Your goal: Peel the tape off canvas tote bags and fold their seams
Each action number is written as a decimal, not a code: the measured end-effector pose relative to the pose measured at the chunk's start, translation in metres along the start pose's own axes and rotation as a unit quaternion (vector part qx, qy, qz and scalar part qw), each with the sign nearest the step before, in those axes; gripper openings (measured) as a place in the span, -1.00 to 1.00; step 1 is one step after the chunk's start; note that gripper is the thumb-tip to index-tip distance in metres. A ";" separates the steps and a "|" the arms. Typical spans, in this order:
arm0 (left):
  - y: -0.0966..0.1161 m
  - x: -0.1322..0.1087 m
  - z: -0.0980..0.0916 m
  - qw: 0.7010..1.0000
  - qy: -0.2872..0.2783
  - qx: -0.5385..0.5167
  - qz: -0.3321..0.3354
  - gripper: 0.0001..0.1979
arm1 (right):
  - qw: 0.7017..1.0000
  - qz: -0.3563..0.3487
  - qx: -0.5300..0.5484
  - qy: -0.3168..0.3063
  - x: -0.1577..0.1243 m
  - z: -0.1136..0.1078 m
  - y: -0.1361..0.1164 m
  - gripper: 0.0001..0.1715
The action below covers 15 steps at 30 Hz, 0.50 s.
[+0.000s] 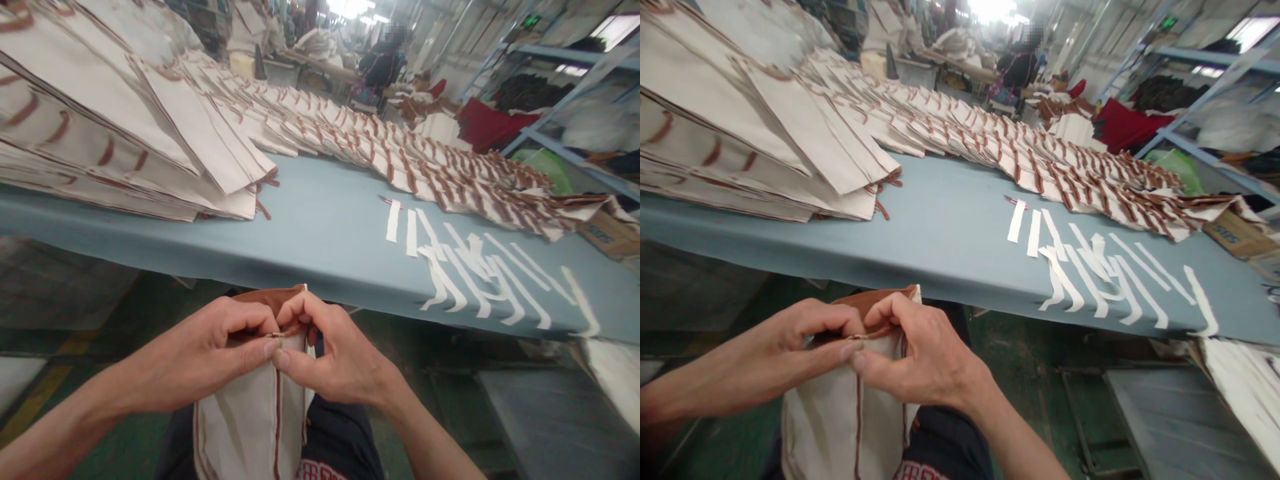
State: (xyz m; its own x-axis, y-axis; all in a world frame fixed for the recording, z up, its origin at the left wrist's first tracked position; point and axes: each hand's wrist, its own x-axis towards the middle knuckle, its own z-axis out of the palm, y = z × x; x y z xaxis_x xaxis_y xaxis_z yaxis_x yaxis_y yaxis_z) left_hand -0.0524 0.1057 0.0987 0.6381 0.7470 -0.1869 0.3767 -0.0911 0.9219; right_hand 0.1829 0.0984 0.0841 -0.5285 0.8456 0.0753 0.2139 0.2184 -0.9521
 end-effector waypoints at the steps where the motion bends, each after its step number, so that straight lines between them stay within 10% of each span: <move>1: -0.003 -0.001 -0.001 1.000 -0.013 -0.014 -0.001 -0.61 | 1.000 0.008 -0.010 -0.007 -0.001 -0.001 0.001 -0.75; 15: -0.001 -0.001 -0.012 0.996 -0.059 0.065 0.008 -0.56 | 0.982 0.075 -0.143 -0.099 0.013 -0.010 -0.013 -0.65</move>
State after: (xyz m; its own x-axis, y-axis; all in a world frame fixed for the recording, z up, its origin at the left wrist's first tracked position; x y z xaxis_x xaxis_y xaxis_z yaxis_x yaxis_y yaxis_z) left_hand -0.0616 0.1132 0.1017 0.7156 0.6635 -0.2182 0.4453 -0.1928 0.8744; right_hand 0.1819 0.1113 0.1004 -0.6164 0.7740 -0.1446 0.5082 0.2507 -0.8239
